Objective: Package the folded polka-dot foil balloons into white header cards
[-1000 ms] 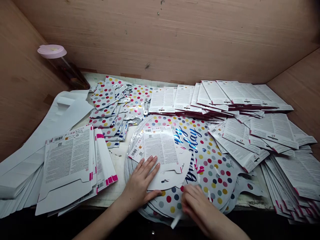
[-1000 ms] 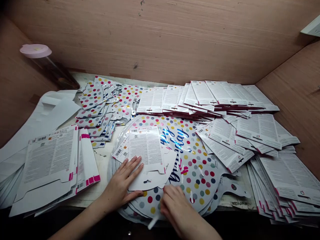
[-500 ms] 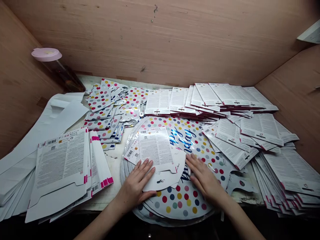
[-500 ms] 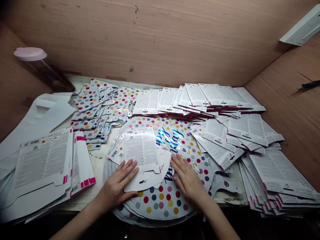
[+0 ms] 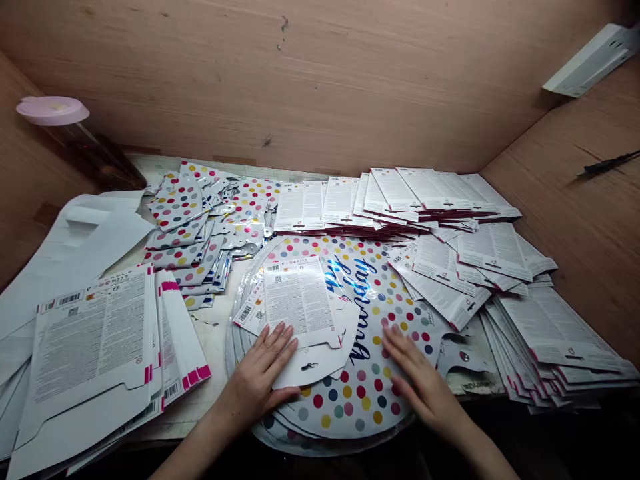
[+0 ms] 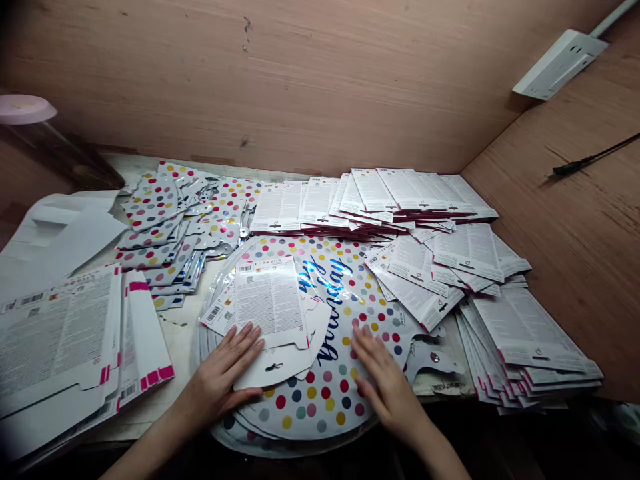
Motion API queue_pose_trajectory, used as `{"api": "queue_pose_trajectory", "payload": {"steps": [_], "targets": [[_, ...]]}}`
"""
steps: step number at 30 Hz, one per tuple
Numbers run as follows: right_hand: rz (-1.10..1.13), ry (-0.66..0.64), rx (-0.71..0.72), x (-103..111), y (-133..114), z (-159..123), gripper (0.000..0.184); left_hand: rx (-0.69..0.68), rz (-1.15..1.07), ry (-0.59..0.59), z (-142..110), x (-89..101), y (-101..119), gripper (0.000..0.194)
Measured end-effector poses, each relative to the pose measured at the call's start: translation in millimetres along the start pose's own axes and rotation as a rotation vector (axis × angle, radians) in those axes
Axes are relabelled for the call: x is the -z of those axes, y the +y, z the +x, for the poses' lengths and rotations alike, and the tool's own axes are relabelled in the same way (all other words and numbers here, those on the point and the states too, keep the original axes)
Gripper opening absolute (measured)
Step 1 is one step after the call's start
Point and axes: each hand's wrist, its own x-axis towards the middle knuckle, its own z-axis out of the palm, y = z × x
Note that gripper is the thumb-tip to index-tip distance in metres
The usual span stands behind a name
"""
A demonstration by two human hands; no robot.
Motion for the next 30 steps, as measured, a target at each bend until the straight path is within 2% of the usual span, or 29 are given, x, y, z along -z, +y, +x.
{"api": "queue_pose_trajectory", "payload": {"steps": [4,7,10,12,15,16,18,20,22,23,25,27,30], "targets": [[0.163,-0.185,0.208,17.3,-35.9,-19.9,0.034,-0.012,0.046,-0.006,1.9,0.5,1.0,0.077],[0.219,-0.151,0.256,18.8,-60.1,3.7,0.025,-0.004,0.046,-0.032,2.8,1.2,1.9,0.075],[0.064,-0.021,0.321,-10.2,-71.5,49.4,0.044,-0.024,0.046,-0.047,2.4,2.5,2.6,0.075],[-0.027,0.013,0.409,-34.6,-72.0,74.0,0.046,-0.048,0.044,-0.042,1.5,3.5,3.5,0.072],[0.005,0.048,0.473,-55.9,-68.0,91.3,0.040,-0.036,-0.014,0.012,1.8,4.8,7.3,0.046],[0.065,0.062,0.457,-58.1,-67.3,93.2,0.036,0.019,-0.057,0.045,3.0,5.1,9.4,0.033],[0.200,0.097,0.342,-58.6,-68.7,94.8,0.022,0.225,-0.133,0.109,7.6,5.0,14.8,0.013],[0.256,0.162,0.128,-59.2,-73.4,96.4,0.009,0.445,-0.148,0.153,14.4,4.0,20.5,0.013],[0.207,0.251,-0.069,-63.2,-79.3,98.8,0.004,0.589,-0.103,0.178,21.4,2.1,25.3,0.008],[0.166,0.286,-0.125,-66.1,-81.7,100.0,0.008,0.633,-0.069,0.188,24.1,1.1,27.0,0.014],[0.077,0.321,-0.139,-72.1,-84.7,101.3,0.017,0.685,0.008,0.211,26.8,-0.4,28.4,0.025],[-0.030,0.338,-0.048,-75.8,-84.9,100.5,0.014,0.566,0.043,0.173,25.7,-0.3,26.0,0.023],[-0.171,0.347,0.217,-74.7,-82.6,96.2,0.021,0.211,0.007,0.031,20.4,3.7,14.6,0.031]]}}
